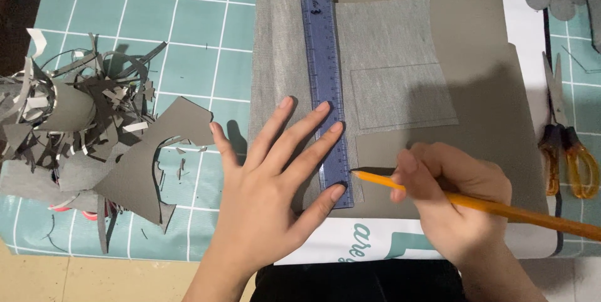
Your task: Marking measurement lines on a leather sheet using a ruler and pencil for future cutting
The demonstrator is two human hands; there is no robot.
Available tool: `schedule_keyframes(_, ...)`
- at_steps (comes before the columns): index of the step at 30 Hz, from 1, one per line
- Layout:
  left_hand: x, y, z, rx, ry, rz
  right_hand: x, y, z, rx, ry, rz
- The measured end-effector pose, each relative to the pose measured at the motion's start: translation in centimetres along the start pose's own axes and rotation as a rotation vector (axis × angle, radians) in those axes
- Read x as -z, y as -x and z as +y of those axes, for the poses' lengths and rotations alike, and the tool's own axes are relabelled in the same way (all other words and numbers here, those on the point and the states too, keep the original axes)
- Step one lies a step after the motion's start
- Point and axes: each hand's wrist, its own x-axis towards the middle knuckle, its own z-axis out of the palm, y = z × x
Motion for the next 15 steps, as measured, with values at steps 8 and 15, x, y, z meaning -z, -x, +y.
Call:
schedule_keyframes(8, 0.11, 0.01, 0.01, 0.002, 0.000, -0.002, 0.24, -0.14, -0.26, -0.015, 0.135, -0.027)
schedule_keyframes(15, 0.00, -0.01, -0.06, -0.003, -0.016, 0.007, -0.19, -0.20, 0.28, -0.030, 0.067, 0.017)
